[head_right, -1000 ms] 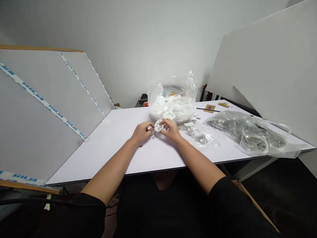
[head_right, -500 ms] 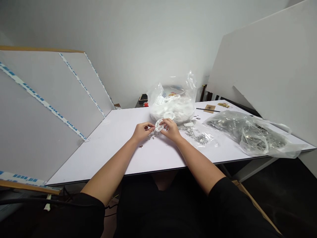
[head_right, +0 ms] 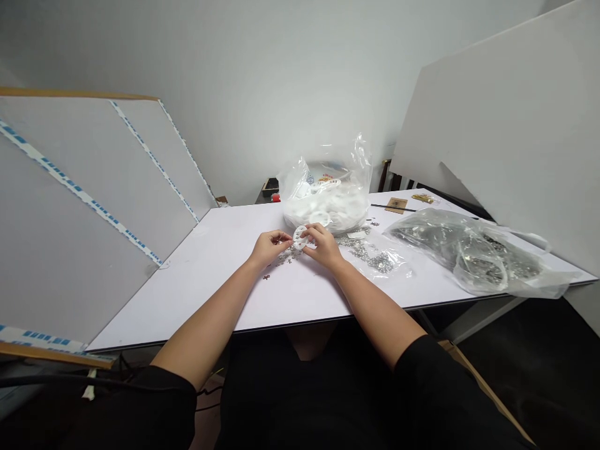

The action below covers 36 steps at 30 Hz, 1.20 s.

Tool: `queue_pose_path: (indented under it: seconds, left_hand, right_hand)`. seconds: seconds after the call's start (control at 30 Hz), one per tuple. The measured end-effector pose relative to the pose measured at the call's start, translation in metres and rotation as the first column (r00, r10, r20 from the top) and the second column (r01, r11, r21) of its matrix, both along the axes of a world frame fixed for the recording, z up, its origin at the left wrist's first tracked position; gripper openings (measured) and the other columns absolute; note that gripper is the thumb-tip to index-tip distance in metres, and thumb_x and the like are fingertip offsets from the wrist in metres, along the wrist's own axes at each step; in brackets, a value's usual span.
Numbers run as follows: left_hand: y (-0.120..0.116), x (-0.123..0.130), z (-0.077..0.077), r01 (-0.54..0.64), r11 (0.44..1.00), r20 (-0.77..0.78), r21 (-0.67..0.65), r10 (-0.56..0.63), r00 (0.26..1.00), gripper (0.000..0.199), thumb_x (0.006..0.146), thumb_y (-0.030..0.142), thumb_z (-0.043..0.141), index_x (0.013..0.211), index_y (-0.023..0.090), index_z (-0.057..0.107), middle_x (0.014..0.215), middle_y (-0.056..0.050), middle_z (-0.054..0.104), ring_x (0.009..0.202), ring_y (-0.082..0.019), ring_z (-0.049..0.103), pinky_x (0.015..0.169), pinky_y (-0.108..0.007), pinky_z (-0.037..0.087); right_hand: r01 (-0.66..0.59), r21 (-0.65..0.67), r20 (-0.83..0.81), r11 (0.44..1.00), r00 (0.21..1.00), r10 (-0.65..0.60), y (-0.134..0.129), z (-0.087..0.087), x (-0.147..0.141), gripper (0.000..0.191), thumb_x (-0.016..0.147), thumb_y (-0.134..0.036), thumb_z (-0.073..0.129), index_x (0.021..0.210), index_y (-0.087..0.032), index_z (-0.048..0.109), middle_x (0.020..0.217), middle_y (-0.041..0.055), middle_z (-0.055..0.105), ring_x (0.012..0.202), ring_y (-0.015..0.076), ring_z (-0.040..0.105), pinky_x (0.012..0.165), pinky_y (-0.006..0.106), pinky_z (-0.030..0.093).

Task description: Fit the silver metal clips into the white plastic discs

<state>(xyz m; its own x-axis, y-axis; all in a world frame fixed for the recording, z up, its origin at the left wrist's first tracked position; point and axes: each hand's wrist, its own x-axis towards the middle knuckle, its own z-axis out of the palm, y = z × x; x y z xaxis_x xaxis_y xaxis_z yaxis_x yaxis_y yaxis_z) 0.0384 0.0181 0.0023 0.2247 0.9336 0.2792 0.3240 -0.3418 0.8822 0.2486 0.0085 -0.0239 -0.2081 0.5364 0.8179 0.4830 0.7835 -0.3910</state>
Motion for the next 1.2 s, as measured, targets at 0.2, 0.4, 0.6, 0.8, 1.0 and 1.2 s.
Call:
queue_pose_path:
  seconds: [0.2, 0.4, 0.6, 0.8, 1.0, 1.2]
  left_hand:
    - [-0.005, 0.002, 0.005, -0.058, 0.998, -0.099, 0.03, 0.061, 0.993, 0.02, 0.073, 0.032, 0.072, 0.084, 0.016, 0.077, 0.084, -0.006, 0.073, 0.077, -0.017, 0.059, 0.076, -0.031, 0.045]
    - [-0.009, 0.007, 0.006, -0.073, 0.994, -0.147, 0.083, 0.085, 0.985, 0.013, 0.074, 0.027, 0.071, 0.081, 0.016, 0.075, 0.083, -0.005, 0.073, 0.078, -0.018, 0.062, 0.076, -0.031, 0.047]
    - [-0.012, 0.008, 0.008, -0.052, 0.991, -0.224, 0.125, 0.079, 0.971, 0.015, 0.079, 0.028, 0.07, 0.085, 0.016, 0.077, 0.082, -0.005, 0.073, 0.074, -0.016, 0.059, 0.076, -0.03, 0.047]
    - [-0.011, 0.005, 0.008, 0.003, 0.997, -0.22, 0.078, 0.015, 0.975, 0.02, 0.084, 0.03, 0.067, 0.093, 0.016, 0.078, 0.088, -0.004, 0.073, 0.069, -0.014, 0.054, 0.073, -0.03, 0.044]
    - [-0.004, 0.001, 0.002, 0.039, 0.998, -0.104, 0.046, -0.034, 0.994, 0.021, 0.08, 0.032, 0.069, 0.09, 0.015, 0.074, 0.09, -0.005, 0.072, 0.075, -0.015, 0.057, 0.076, -0.03, 0.044]
    - [0.002, -0.003, 0.0, 0.123, 0.992, 0.047, -0.006, -0.122, 0.991, 0.03, 0.073, 0.039, 0.076, 0.088, 0.013, 0.071, 0.088, -0.007, 0.07, 0.079, -0.015, 0.059, 0.076, -0.029, 0.045]
  right_hand:
    - [0.062, 0.051, 0.064, 0.997, 0.996, -0.066, -0.002, -0.003, -0.003, 0.018, 0.081, -0.021, 0.072, 0.098, -0.021, 0.07, 0.112, 0.0095, 0.066, 0.08, 0.0173, 0.064, 0.069, 0.031, 0.057]
    - [0.079, 0.171, 0.129, 0.982, 0.986, -0.102, -0.004, -0.002, -0.007, 0.018, 0.082, -0.016, 0.07, 0.098, -0.023, 0.071, 0.111, 0.0084, 0.067, 0.083, 0.018, 0.067, 0.067, 0.029, 0.055]
    - [0.079, 0.248, 0.162, 0.966, 0.979, -0.122, -0.002, -0.006, -0.007, 0.022, 0.079, -0.01, 0.068, 0.098, -0.021, 0.071, 0.111, 0.008, 0.067, 0.082, 0.0168, 0.068, 0.065, 0.026, 0.053]
    - [0.025, 0.191, 0.092, 0.981, 0.995, -0.043, 0.0, -0.006, -0.003, 0.015, 0.085, -0.018, 0.071, 0.1, -0.02, 0.07, 0.109, 0.0095, 0.065, 0.078, 0.0153, 0.065, 0.069, 0.028, 0.056]
    - [-0.038, 0.184, 0.052, 0.982, 0.998, 0.029, -0.002, 0.001, -0.001, 0.019, 0.081, -0.015, 0.071, 0.1, -0.02, 0.068, 0.109, 0.0087, 0.066, 0.069, 0.0127, 0.059, 0.063, 0.028, 0.055]
    - [-0.069, 0.169, -0.002, 0.983, 0.997, 0.071, -0.003, 0.004, -0.001, 0.02, 0.079, -0.014, 0.071, 0.098, -0.019, 0.069, 0.107, 0.0087, 0.067, 0.067, 0.0111, 0.058, 0.057, 0.026, 0.051]
